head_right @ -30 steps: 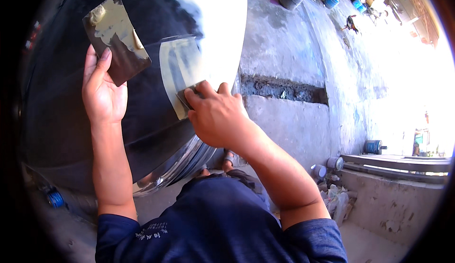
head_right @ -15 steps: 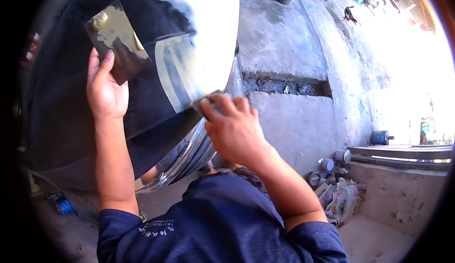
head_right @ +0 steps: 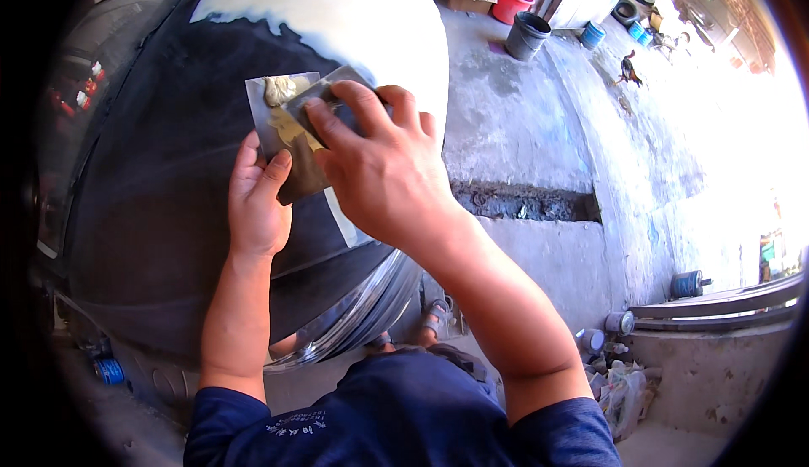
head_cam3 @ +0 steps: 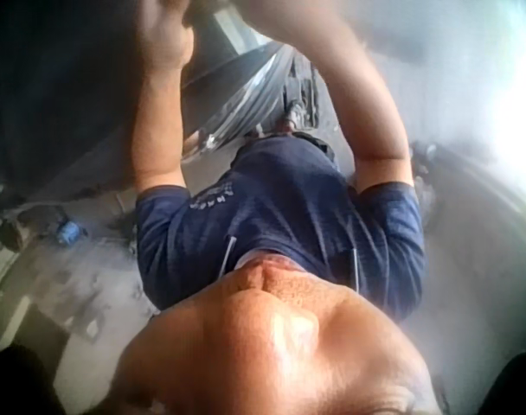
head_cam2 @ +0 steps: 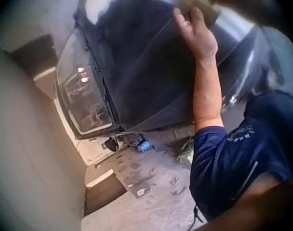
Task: The person applies a beige body filler to a car hood using a putty knife, spreading it evenly across the surface. The person repeatedly transfers filler from a larger scraper to the application knife and smooths the material over the hood.
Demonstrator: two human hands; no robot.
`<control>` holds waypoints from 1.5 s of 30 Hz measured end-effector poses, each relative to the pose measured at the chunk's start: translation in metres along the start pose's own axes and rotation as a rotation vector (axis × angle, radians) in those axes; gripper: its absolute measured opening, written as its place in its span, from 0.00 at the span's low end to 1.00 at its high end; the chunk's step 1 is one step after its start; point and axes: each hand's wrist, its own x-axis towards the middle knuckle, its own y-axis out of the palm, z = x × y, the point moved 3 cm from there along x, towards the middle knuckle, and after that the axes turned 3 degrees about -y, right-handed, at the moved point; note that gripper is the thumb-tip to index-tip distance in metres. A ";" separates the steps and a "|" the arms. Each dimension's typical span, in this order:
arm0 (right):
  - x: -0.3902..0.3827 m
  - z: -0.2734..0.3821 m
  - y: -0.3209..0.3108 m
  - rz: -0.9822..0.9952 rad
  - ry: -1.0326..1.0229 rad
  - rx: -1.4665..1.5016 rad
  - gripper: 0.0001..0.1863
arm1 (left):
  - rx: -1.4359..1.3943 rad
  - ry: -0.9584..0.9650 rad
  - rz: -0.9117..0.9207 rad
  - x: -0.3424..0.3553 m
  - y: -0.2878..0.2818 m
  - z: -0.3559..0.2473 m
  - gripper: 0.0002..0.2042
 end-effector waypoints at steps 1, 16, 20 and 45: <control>0.002 0.003 0.004 0.002 -0.009 -0.004 0.24 | 0.003 -0.005 0.005 0.000 0.000 0.001 0.17; -0.044 -0.116 0.031 0.470 0.387 0.230 0.23 | 0.193 0.254 -0.137 0.005 -0.018 -0.008 0.19; -0.050 -0.127 0.055 0.636 0.393 0.162 0.23 | 0.144 0.208 -0.148 0.006 -0.018 -0.004 0.19; -0.014 -0.106 0.085 0.884 0.354 0.043 0.26 | 0.196 0.165 -0.131 0.009 -0.020 -0.005 0.18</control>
